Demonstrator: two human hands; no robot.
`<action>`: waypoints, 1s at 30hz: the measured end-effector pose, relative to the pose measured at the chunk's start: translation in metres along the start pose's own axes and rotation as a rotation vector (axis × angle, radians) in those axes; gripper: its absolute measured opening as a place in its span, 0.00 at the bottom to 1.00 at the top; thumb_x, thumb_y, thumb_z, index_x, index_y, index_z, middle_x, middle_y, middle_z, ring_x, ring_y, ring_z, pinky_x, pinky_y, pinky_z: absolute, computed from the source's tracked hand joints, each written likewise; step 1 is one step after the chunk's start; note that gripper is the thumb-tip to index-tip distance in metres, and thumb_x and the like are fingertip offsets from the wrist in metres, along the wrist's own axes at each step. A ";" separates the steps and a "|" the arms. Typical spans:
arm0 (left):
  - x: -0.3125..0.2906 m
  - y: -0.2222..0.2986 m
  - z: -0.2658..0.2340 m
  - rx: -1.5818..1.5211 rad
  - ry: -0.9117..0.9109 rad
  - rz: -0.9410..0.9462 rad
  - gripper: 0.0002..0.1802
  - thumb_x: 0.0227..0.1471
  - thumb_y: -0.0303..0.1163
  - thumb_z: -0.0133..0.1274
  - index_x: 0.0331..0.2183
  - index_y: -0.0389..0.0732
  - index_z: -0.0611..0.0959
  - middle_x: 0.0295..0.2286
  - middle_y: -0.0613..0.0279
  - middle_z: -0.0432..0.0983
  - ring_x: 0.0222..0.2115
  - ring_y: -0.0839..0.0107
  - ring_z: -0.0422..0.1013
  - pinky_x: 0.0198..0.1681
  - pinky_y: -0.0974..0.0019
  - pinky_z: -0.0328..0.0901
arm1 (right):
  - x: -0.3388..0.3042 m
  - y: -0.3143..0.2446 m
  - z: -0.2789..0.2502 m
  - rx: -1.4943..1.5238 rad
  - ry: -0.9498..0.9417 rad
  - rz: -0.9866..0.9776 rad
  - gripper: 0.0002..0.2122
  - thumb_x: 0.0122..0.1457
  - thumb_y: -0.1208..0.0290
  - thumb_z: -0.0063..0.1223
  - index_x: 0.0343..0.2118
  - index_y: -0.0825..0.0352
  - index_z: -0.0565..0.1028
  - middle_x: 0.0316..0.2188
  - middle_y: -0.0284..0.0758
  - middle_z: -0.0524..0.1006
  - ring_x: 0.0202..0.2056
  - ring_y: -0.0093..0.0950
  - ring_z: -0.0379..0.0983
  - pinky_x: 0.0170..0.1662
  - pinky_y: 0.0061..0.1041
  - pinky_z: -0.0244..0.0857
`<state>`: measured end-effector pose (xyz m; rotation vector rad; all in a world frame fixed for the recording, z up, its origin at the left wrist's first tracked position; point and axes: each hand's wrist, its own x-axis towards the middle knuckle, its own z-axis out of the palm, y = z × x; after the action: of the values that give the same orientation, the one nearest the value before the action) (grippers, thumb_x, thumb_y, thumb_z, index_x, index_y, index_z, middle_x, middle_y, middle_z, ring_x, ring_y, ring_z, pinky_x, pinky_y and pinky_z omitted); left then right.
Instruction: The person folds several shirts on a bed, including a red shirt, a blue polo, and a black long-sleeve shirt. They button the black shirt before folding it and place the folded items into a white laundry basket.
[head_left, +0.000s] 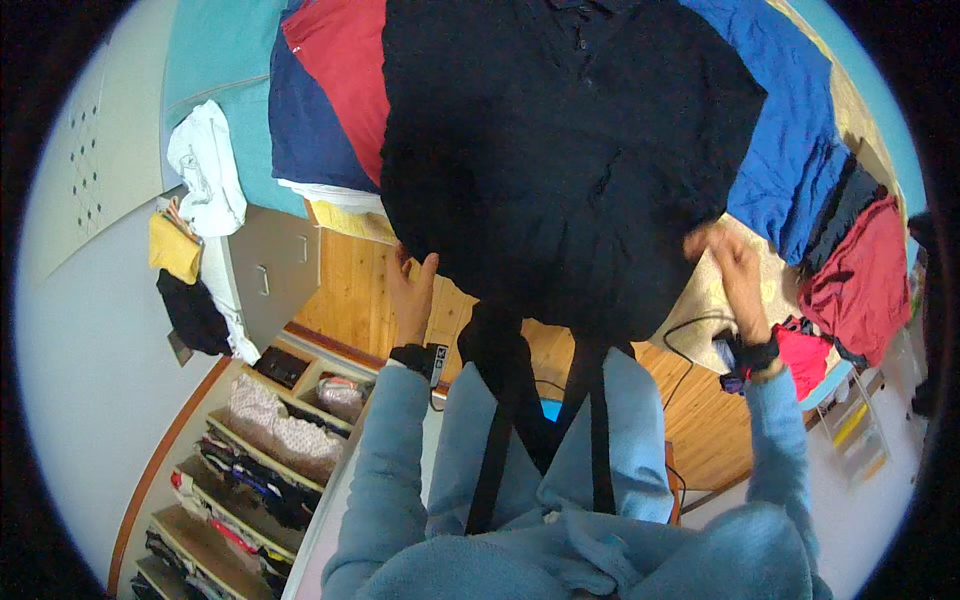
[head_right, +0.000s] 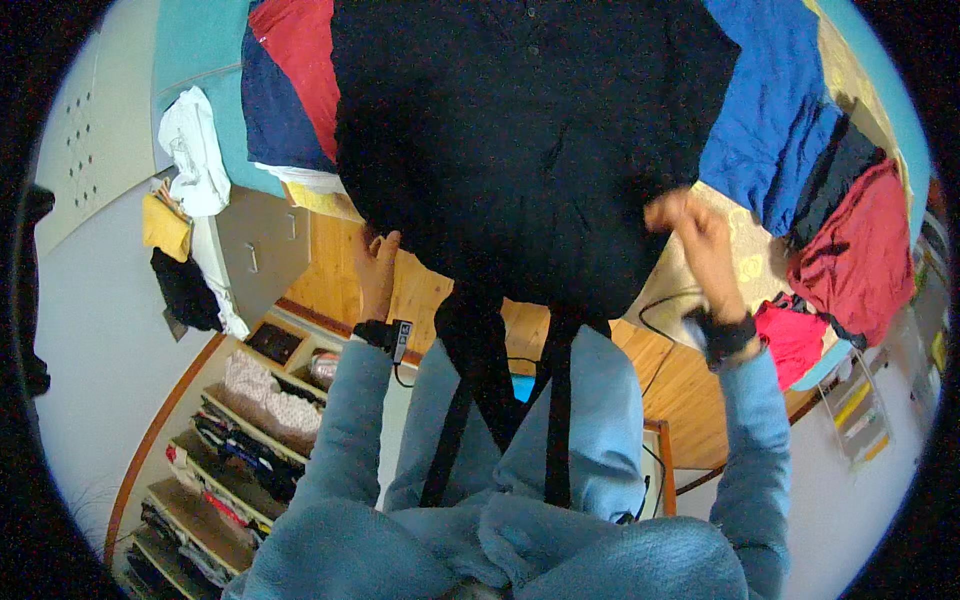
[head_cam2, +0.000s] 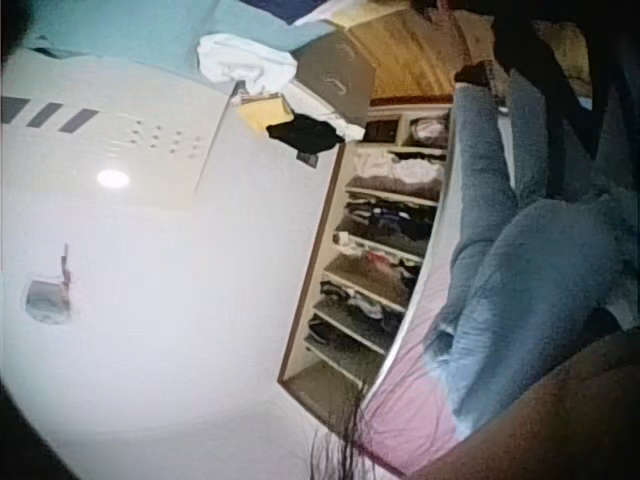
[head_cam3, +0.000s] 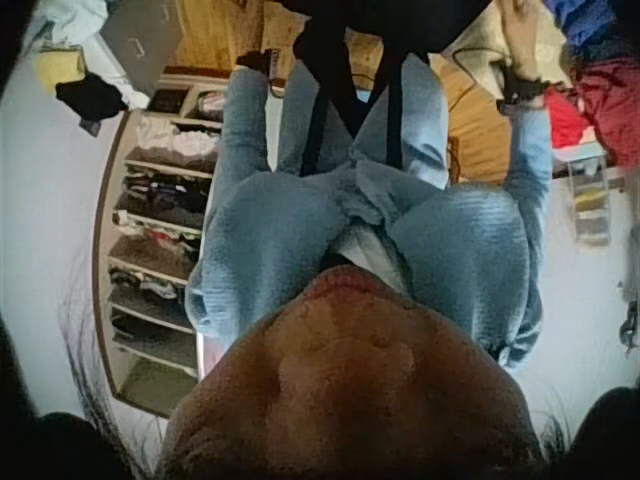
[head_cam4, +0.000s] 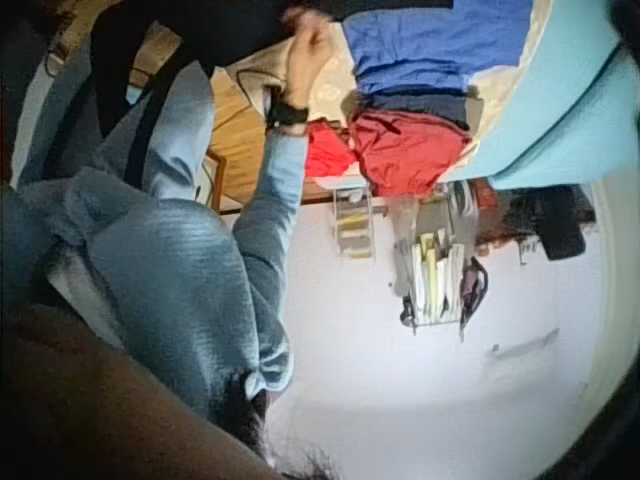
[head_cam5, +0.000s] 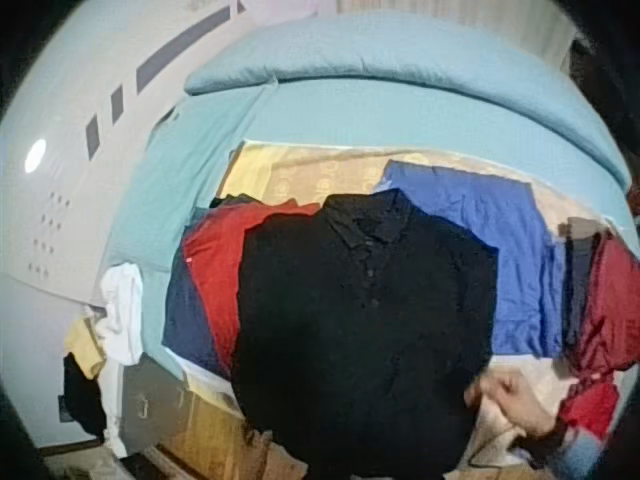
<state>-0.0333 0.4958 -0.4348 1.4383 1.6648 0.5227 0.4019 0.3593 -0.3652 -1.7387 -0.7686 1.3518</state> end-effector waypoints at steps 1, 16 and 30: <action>0.002 -0.009 0.003 0.087 0.031 0.000 0.24 0.52 0.37 0.57 0.46 0.31 0.73 0.45 0.46 0.69 0.46 0.58 0.65 0.50 0.61 0.60 | -0.029 0.012 0.004 0.015 -0.018 0.134 0.14 0.65 0.66 0.42 0.28 0.70 0.75 0.26 0.33 0.76 0.31 0.22 0.71 0.38 0.20 0.65; -0.017 -0.041 -0.058 -0.075 -0.396 0.071 0.41 0.52 0.41 0.57 0.58 0.28 0.59 0.58 0.48 0.58 0.58 0.59 0.55 0.61 0.65 0.50 | -0.152 0.139 0.156 -0.010 0.577 0.386 0.15 0.54 0.59 0.60 0.30 0.66 0.72 0.26 0.30 0.71 0.31 0.22 0.65 0.37 0.22 0.60; -0.082 -0.067 -0.081 -0.263 -0.420 -0.296 0.29 0.53 0.33 0.56 0.53 0.30 0.68 0.52 0.54 0.66 0.49 0.61 0.66 0.53 0.66 0.60 | -0.194 0.100 0.163 0.901 0.455 0.272 0.19 0.60 0.64 0.54 0.50 0.68 0.70 0.41 0.34 0.76 0.41 0.23 0.72 0.45 0.22 0.66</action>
<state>-0.1403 0.4193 -0.4147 1.0043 1.3782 0.2392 0.1949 0.1818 -0.3758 -1.3257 0.3235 1.1307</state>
